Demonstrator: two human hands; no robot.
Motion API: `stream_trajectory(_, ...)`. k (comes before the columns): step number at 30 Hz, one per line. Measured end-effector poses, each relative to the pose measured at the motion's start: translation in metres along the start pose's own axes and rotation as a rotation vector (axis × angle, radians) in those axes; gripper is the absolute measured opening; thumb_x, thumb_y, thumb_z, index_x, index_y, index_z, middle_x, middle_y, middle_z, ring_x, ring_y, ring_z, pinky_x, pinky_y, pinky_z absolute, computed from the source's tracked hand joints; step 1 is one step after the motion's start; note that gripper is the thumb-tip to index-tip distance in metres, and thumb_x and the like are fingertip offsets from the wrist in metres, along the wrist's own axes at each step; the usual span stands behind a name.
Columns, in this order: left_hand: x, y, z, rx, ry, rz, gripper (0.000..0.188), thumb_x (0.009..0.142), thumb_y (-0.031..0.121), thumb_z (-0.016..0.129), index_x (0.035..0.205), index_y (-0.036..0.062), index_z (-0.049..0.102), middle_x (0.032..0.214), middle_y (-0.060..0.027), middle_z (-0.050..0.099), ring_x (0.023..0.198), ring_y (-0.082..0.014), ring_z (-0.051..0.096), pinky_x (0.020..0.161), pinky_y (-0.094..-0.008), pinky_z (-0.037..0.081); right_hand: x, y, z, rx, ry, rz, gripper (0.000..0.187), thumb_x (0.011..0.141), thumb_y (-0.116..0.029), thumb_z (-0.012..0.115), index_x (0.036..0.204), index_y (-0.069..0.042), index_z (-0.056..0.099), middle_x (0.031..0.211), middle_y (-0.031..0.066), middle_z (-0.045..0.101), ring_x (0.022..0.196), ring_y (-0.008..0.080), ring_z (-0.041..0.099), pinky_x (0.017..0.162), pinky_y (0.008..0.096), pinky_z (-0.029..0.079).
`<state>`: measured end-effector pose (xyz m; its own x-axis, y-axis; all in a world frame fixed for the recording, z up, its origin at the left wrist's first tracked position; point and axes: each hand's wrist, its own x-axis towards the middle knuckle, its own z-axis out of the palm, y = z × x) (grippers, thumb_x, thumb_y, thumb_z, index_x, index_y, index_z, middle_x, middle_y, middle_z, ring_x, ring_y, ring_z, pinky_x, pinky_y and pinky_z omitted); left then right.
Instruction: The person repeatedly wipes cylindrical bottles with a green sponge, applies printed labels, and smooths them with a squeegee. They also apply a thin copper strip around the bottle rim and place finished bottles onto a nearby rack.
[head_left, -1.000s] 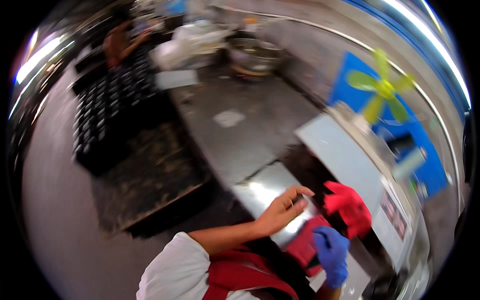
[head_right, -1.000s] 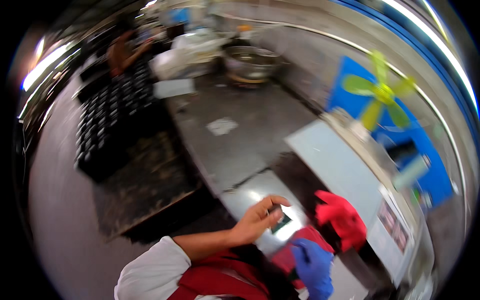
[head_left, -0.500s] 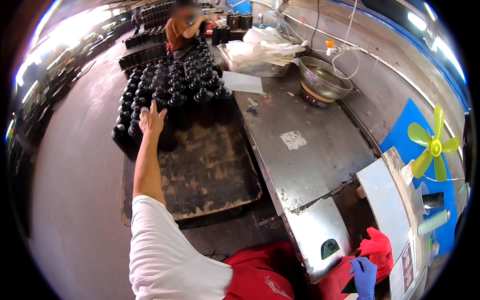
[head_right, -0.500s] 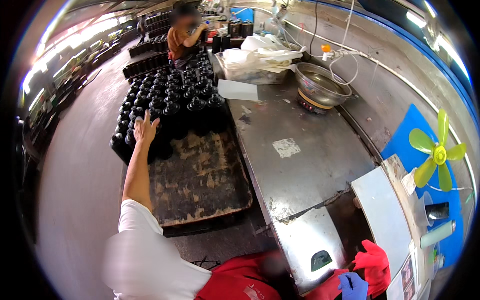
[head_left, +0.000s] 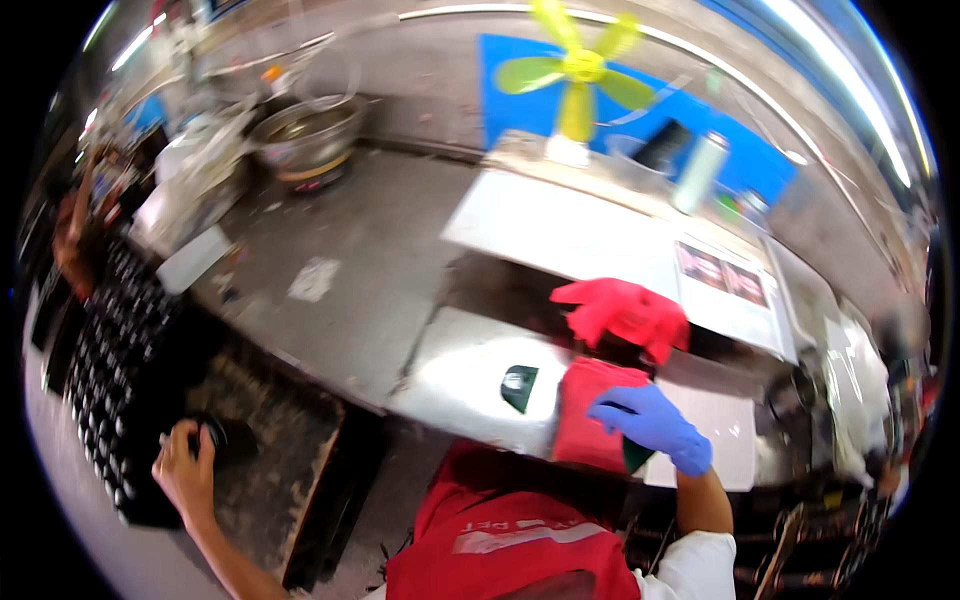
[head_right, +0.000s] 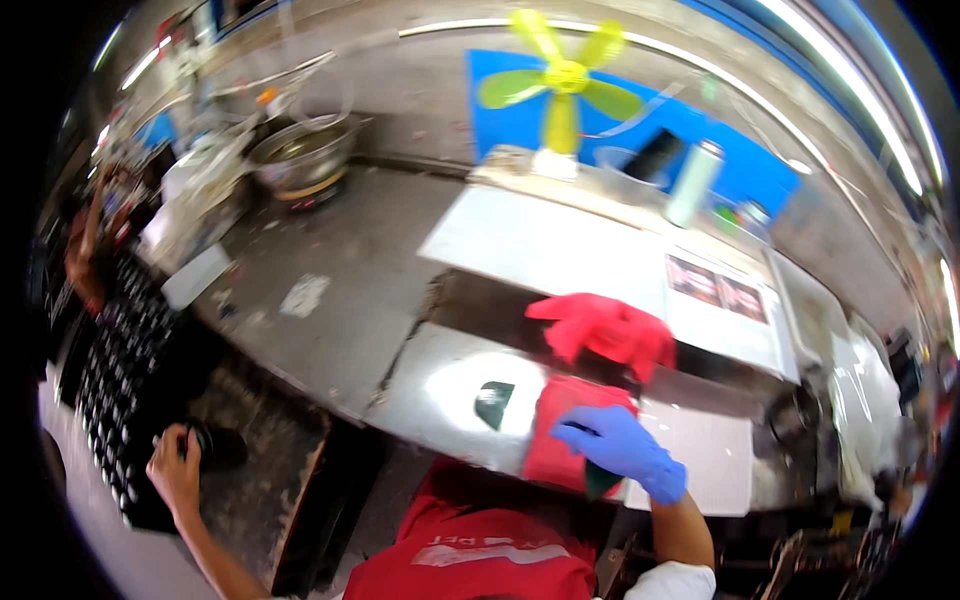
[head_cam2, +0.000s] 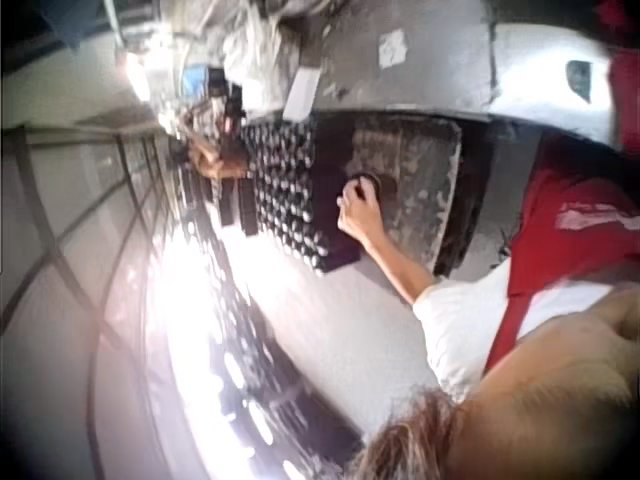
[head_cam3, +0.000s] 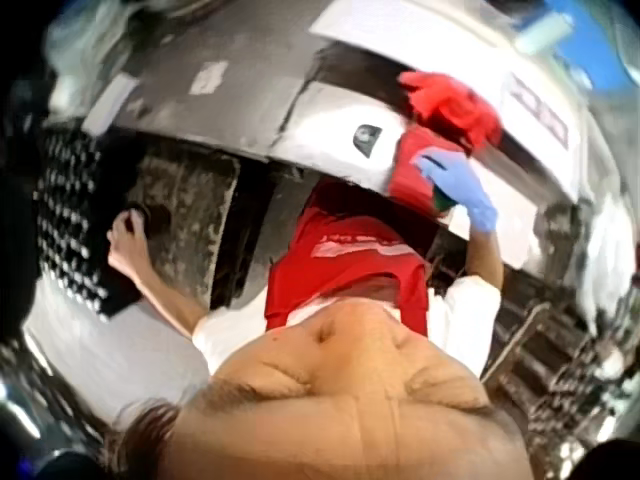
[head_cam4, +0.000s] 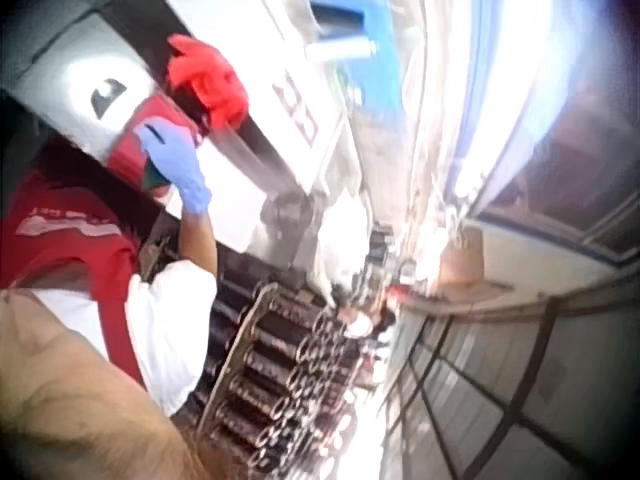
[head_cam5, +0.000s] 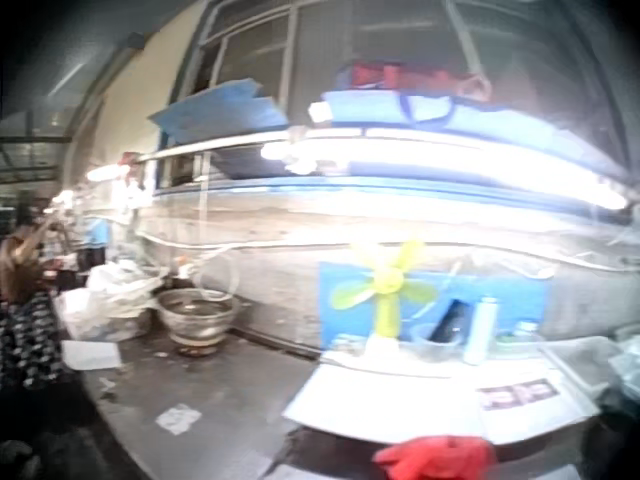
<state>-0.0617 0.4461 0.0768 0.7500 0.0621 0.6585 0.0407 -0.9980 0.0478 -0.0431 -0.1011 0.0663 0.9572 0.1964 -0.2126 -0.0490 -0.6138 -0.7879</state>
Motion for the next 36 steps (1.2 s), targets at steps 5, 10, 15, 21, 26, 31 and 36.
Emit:
stream_trajectory(5,0.037,0.134,-0.011,-0.318,0.242,0.43,0.022,0.075,0.03,0.062,0.074,0.0083,0.057,0.069,-0.0053,0.059,0.062,-0.0252,0.057,0.059,-0.0358,0.043,-0.038,0.018,-0.006,0.25,0.191,-0.039,0.02,0.084,-0.015,0.063,0.102,-0.007,0.063,0.077,-0.0002,0.06,0.062,0.0049,0.05,0.061,0.0206,0.044)
stream_trajectory(10,0.102,0.306,0.007,-1.076,-0.209,0.829,0.014,0.067,0.024,0.066,0.068,0.0113,0.059,0.062,-0.0039,0.057,0.055,-0.0223,0.056,0.053,-0.0316,0.041,-0.063,0.018,-0.015,0.453,0.282,-0.061,0.052,0.076,-0.008,0.069,0.125,-0.011,0.051,0.094,-0.0008,0.058,0.057,0.0033,0.041,0.057,0.0192,0.042)
stream_trajectory(15,0.118,0.471,0.052,-1.369,-0.914,0.817,0.027,0.078,0.028,0.064,0.078,0.0011,0.061,0.067,-0.0137,0.059,0.06,-0.027,0.058,0.057,-0.0322,0.045,-0.078,0.056,-0.028,0.206,0.372,-0.039,0.056,0.077,-0.018,0.071,0.128,-0.013,0.049,0.108,0.0032,0.058,0.066,0.0093,0.05,0.061,0.024,0.045)
stream_trajectory(21,0.116,0.527,0.149,-1.175,-0.891,0.633,0.032,0.086,0.026,0.058,0.101,-0.0021,0.061,0.068,-0.0149,0.061,0.061,-0.0202,0.056,0.061,-0.0294,0.045,-0.067,0.131,-0.127,0.395,0.878,-0.048,0.025,0.079,-0.021,0.069,0.097,-0.004,0.066,0.085,0.0046,0.066,0.073,0.0114,0.058,0.069,0.0247,0.047)
stream_trajectory(26,0.072,0.501,0.136,-1.373,-0.9,0.392,0.055,0.08,0.004,0.06,0.131,0.003,0.039,0.096,-0.0057,0.057,0.071,-0.0103,0.052,0.062,-0.0233,0.044,-0.077,0.249,-0.291,-0.274,1.203,0.567,0.066,0.069,-0.046,0.072,0.108,0.006,0.058,0.09,0.0185,0.063,0.084,0.0265,0.062,0.076,0.035,0.048)
stream_trajectory(31,0.001,0.474,0.127,-1.618,-1.082,-0.002,0.095,0.069,0.018,0.077,0.141,0.0024,0.016,0.134,-0.0184,0.033,0.122,-0.0242,0.037,0.1,-0.0346,0.033,-0.042,0.325,-0.348,-0.404,1.017,0.754,0.077,0.055,-0.062,0.074,0.078,0.01,0.063,0.077,0.0243,0.064,0.073,0.0339,0.063,0.065,0.042,0.048)
stream_trajectory(36,0.005,0.471,0.134,-1.659,-1.48,-0.25,0.088,0.074,0.018,0.072,0.14,0.0011,0.017,0.13,-0.0152,0.04,0.12,-0.0225,0.042,0.101,-0.034,0.032,-0.04,0.348,-0.37,-0.037,0.998,0.642,0.031,0.067,-0.027,0.077,0.063,0.0,0.062,0.056,0.004,0.055,0.049,0.0103,0.047,0.046,0.0291,0.035)
